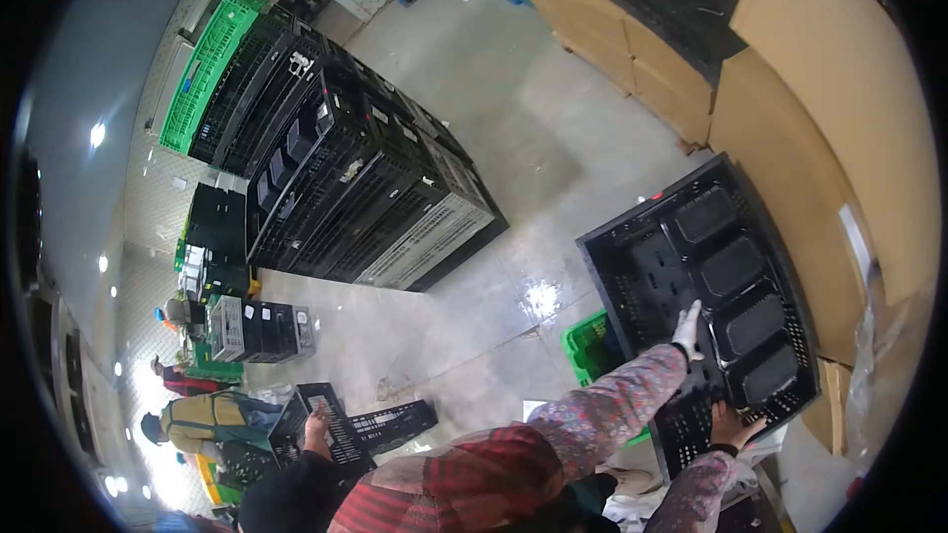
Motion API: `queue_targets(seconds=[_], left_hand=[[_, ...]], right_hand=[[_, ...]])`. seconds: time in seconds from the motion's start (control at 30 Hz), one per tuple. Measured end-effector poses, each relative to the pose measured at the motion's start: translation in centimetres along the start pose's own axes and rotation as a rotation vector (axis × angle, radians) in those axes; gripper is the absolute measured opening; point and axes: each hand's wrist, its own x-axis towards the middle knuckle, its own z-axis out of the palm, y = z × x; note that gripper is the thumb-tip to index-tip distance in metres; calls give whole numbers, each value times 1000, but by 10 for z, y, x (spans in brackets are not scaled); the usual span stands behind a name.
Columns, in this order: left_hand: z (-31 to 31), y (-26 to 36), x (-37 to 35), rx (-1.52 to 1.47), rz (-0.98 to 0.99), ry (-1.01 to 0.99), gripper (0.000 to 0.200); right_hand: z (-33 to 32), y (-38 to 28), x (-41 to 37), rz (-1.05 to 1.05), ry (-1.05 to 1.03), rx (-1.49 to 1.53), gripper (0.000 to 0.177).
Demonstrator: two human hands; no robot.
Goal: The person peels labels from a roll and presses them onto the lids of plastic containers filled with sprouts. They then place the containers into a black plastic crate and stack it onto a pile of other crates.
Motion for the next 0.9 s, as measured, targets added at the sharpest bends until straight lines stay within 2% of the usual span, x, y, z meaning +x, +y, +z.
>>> queue_targets(seconds=[0.03,0.1,0.13,0.2,0.27,0.3,0.37,0.4,0.43,0.47,0.5,0.53,0.57,0.6,0.67,0.73,0.77,0.8,0.87,0.9], left_hand=[[-5,-10,-8,4,-28,6,96],[-13,-27,-31,28,-19,4,87],[-17,-39,-37,43,-15,-7,83],[-16,-62,-57,68,10,-21,76],[-5,-92,-76,125,71,-73,72],[8,-107,-103,199,170,-29,58],[20,-140,-122,343,288,-183,49],[21,-162,-125,442,358,-322,44],[18,-183,-122,569,460,-543,40],[22,-210,-116,684,554,-776,35],[33,-241,-111,718,558,-960,31],[47,-276,-104,695,421,-1145,28],[79,-284,-212,581,392,-1092,33],[107,-302,-267,469,52,-921,35],[137,-361,-340,755,159,-856,36],[144,-414,-383,958,115,-986,40],[140,-438,-395,963,96,-1127,40],[140,-464,-412,1065,63,-1122,40],[136,-529,-447,1187,-61,-1154,39],[129,-546,-458,1231,-117,-1202,38]], right_hand=[[-42,-25,19,-20,-142,-159,99],[-14,-16,-71,-146,-77,-323,83],[-44,-28,-82,-183,-206,-419,77],[-76,-52,-139,-367,-221,-693,68],[-107,-87,-199,-571,-149,-827,58],[-123,-103,-232,-680,-89,-792,50],[-161,-139,-295,-828,-25,-743,44],[-157,-155,-350,-903,77,-721,42],[-180,-176,-385,-1018,55,-722,40],[-175,-184,-439,-1135,234,-702,40],[-203,-203,-467,-1237,327,-620,40],[-245,-222,-500,-1291,559,-739,39],[-301,-240,-509,-1531,563,-517,39],[-301,-250,-551,-1651,684,-379,38],[-374,-266,-593,-1770,790,-144,36],[-437,-267,-617,-1785,998,-44,36],[-466,-267,-619,-1717,1102,-7,36],[-515,-272,-605,-1664,1145,-11,40],[-588,-305,-591,-1323,1320,50,53],[-629,-317,-571,-1268,1445,-2,65]])
